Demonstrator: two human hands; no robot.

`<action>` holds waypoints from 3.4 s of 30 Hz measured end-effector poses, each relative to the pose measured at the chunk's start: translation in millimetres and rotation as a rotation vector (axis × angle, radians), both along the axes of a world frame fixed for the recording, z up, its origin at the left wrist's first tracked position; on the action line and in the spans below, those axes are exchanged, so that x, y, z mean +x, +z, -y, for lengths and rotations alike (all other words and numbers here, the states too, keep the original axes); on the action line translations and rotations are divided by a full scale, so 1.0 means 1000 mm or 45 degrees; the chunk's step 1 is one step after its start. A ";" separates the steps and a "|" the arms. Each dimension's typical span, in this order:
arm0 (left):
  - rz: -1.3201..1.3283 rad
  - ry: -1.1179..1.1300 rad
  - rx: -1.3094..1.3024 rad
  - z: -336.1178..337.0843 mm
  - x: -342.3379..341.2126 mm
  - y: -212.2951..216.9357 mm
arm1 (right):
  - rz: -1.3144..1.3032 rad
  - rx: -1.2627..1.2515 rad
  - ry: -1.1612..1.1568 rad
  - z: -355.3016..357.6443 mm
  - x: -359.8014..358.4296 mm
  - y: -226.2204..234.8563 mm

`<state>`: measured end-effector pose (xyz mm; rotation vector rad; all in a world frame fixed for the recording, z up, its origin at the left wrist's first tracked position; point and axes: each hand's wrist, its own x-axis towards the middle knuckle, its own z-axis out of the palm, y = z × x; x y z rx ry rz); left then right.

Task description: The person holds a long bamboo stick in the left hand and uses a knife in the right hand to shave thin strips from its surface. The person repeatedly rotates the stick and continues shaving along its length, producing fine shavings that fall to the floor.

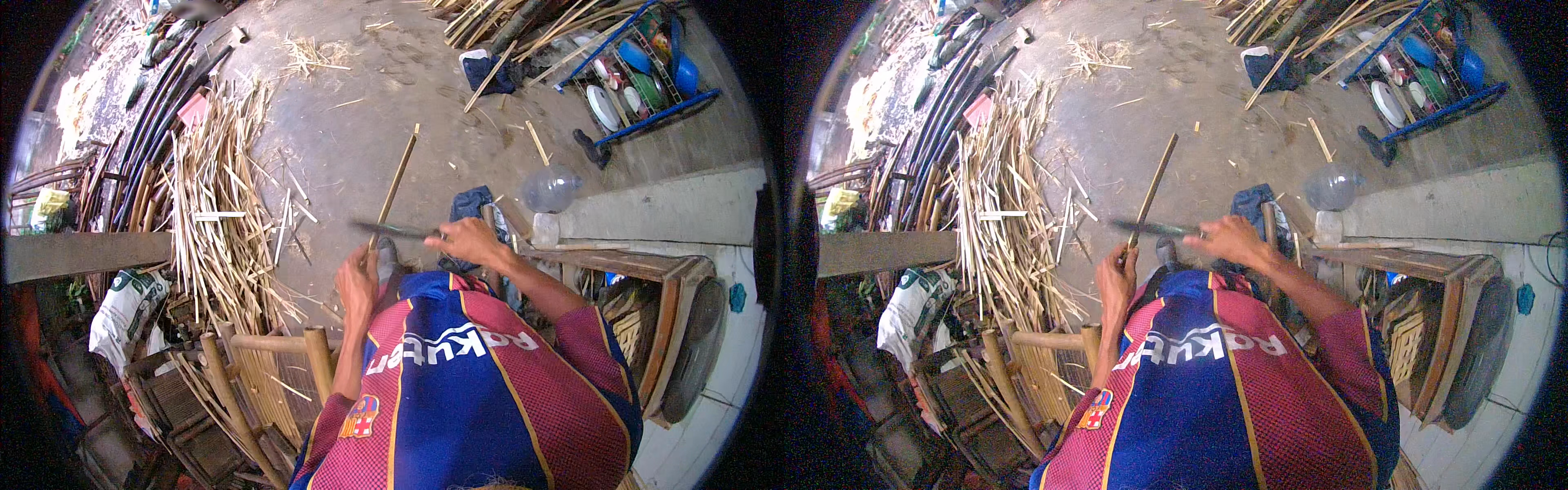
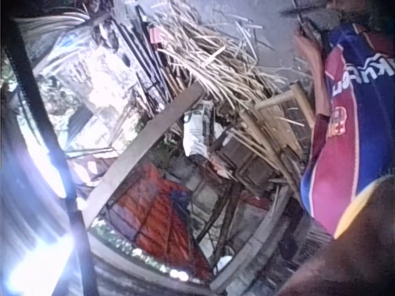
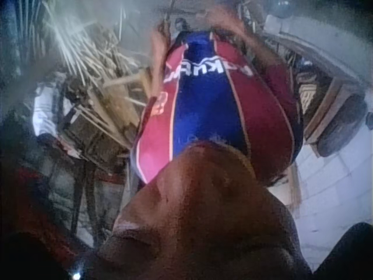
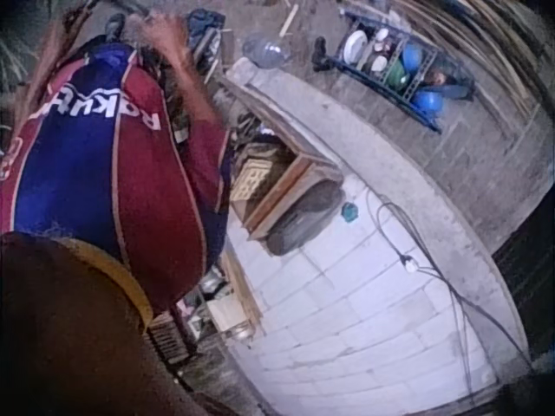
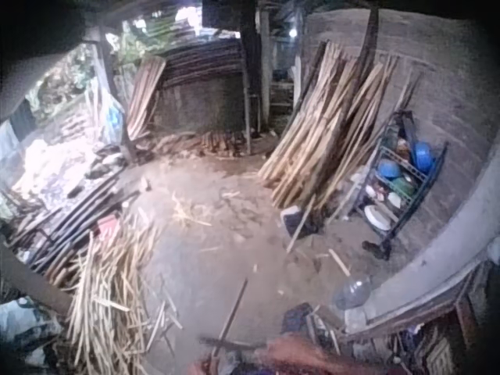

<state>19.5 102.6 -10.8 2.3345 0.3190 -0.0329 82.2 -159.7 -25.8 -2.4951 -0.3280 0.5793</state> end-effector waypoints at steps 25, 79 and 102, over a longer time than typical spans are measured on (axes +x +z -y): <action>-0.041 -0.073 0.097 0.001 -0.008 0.001 | -0.017 0.128 -0.349 0.035 0.035 -0.065; -0.243 0.250 -1.439 -0.001 0.084 0.004 | -0.473 0.710 -0.664 -0.045 0.021 -0.011; -0.550 0.053 -1.478 0.018 0.032 0.045 | 0.246 0.075 -0.252 0.005 0.054 -0.033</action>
